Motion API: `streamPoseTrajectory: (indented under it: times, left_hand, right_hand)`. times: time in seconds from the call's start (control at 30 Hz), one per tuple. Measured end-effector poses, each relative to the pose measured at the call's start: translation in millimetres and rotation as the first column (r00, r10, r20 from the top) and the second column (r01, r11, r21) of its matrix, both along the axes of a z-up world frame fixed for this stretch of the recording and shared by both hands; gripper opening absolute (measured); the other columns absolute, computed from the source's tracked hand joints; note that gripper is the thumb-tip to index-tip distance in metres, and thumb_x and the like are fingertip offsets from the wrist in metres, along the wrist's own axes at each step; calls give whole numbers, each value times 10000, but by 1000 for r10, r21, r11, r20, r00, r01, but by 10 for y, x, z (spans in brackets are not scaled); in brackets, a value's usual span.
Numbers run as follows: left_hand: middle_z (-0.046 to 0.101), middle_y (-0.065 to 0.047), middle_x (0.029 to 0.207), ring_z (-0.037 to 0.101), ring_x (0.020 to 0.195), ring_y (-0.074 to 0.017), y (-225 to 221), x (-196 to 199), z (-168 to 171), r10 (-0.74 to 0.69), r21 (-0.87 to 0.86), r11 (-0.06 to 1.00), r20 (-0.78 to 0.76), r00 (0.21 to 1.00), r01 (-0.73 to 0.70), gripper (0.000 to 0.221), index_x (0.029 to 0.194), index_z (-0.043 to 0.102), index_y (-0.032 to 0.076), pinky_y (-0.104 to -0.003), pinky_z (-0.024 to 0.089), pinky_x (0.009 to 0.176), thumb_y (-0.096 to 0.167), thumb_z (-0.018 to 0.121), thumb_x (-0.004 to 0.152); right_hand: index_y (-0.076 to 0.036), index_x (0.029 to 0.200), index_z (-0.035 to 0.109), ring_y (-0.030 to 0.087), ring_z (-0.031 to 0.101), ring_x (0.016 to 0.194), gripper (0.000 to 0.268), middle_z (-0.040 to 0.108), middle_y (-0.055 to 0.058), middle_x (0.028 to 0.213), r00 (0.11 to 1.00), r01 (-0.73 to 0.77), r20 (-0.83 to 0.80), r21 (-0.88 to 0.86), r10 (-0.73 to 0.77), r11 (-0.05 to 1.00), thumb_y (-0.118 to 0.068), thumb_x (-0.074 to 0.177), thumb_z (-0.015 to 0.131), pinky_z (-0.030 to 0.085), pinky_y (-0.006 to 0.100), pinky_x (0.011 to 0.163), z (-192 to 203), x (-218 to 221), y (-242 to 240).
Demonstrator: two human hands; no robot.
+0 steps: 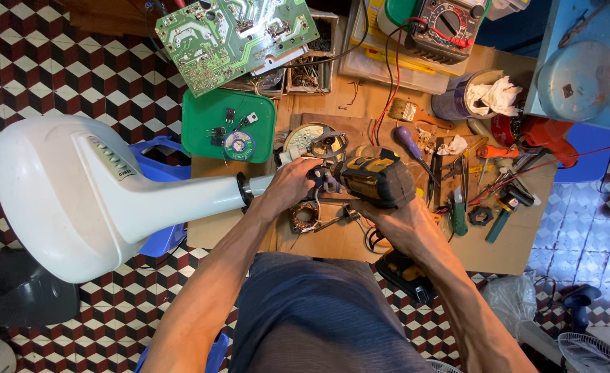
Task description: The person disassembles a ceiling fan motor, inspects the copper windings, and uses a cordless drill to remove and install screws on the motor housing. They handle the motor components and tools on a cluttered workbench.
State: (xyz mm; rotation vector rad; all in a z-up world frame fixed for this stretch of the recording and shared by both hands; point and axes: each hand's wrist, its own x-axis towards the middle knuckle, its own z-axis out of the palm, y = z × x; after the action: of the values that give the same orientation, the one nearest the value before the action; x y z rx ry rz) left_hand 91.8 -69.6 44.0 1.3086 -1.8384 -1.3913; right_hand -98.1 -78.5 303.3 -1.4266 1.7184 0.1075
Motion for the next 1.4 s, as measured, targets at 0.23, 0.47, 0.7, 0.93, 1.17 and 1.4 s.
streamPoseTrajectory:
  times: [0.23,0.47,0.7,0.93,1.17,1.4]
  left_hand:
    - [638,-213,1327,617,1209,-390,-17,12,62,-20,50,999,0,1000,20,546,1371,575,44,-461,492,1062,4,716,846]
    - [619,-217,1277,623,1158,-390,-81,27,278,-23,184,983,46,999,14,529,1360,571,69,-448,507,1006,7,709,853]
    - [643,-188,1192,659,1104,-363,-50,20,222,15,170,985,17,1000,-18,524,1347,578,59,-438,548,954,-23,670,838]
    - [630,-200,1285,629,1184,-370,-23,-28,85,24,165,986,45,999,-31,543,1364,568,37,-427,506,1037,-13,659,831]
    - [594,-188,1359,596,1237,-346,-42,-39,126,15,296,955,40,999,-26,554,1375,556,48,-408,488,1063,-43,645,835]
    - [594,-190,1354,613,1209,-344,-40,-20,222,39,260,964,37,999,-47,540,1362,580,63,-408,512,1036,-28,672,838]
  right_hand:
    - [-133,1197,697,251,732,835,456,768,91,986,999,-51,-4,-21,50,999,-425,847,710,574,428,731,51,45,52]
    - [-124,1143,662,255,749,780,461,769,116,878,994,-112,-16,36,112,993,-459,834,730,575,432,737,81,176,91]
    - [-63,1038,707,279,739,749,491,774,159,834,979,-84,-163,217,121,972,-491,808,778,579,435,735,86,272,171]
    - [-161,1157,738,212,733,815,444,784,104,946,988,-151,-15,80,153,985,-465,833,717,575,421,731,72,258,152]
    - [-216,1233,698,239,756,853,498,789,65,999,980,-159,-93,151,174,976,-516,836,693,611,441,773,48,250,75]
    - [-176,1225,690,240,744,884,519,777,81,1032,981,-169,-80,103,177,980,-495,818,733,593,449,782,75,279,27]
